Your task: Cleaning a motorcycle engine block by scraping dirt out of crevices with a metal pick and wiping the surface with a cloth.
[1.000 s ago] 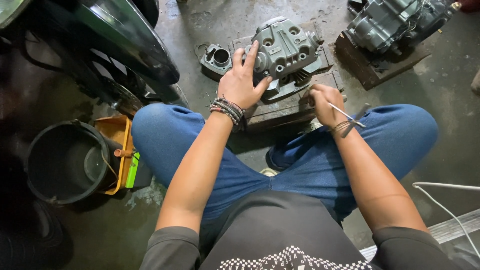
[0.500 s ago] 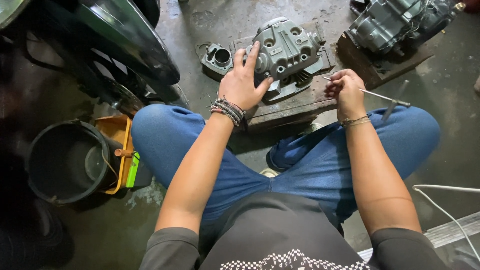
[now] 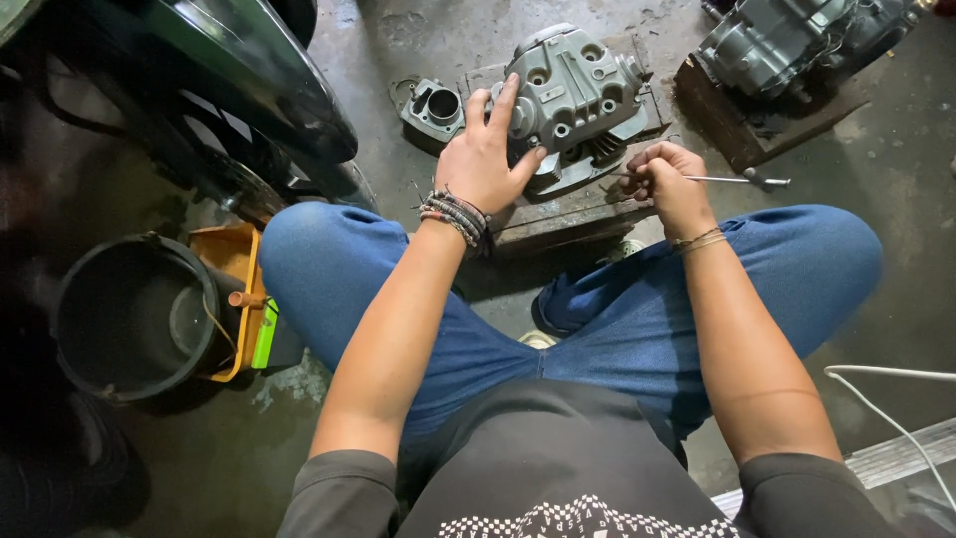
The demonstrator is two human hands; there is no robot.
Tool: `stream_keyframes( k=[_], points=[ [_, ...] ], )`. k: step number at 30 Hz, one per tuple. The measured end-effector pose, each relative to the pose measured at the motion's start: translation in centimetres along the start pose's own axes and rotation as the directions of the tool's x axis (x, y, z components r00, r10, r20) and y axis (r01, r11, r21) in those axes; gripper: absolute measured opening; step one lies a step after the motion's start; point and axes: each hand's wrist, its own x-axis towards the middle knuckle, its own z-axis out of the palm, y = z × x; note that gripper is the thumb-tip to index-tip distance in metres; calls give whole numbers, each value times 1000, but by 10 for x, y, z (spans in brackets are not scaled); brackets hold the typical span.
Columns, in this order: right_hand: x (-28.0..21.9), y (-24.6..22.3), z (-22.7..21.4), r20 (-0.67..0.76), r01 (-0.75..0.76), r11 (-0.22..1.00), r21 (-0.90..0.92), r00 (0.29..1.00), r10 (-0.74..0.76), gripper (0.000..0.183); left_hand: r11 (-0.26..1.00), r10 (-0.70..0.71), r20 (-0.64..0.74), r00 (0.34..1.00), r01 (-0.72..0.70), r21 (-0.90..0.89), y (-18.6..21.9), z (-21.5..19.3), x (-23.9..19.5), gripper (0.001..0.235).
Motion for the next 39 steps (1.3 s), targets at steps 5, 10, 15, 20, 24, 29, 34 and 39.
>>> stream_keyframes(
  k=[5,10,15,20,24,29,34,39],
  points=[
    [-2,4,1,17,49,997,-52,999,-48,18,1000,-6,12,1000,6,-6,-2,1,1,94],
    [-4,6,1,81,74,994,-80,994,-67,16,994,-64,47,997,68,-85,-19,-1,6,121],
    [-11,-1,9,195,68,992,-105,980,-47,18,961,-129,151,980,161,-223,-31,-34,1,111],
    [-19,-11,18,276,0,1000,23,961,-7,16,757,53,51,997,-7,-654,15,-83,-9,79],
    [-27,-15,17,311,-84,983,161,950,31,15,685,232,-44,972,-196,-702,50,-63,-21,73],
    [-24,-8,27,176,15,991,133,984,-38,12,742,429,41,903,-326,-585,57,-21,-31,85],
    [-15,-5,14,68,56,978,202,995,-71,12,710,361,-29,932,-295,-640,48,-25,-23,83],
    [-17,-22,8,24,-3,953,304,1000,-4,12,818,309,-34,950,-284,-501,34,-36,-19,70]
  ],
)
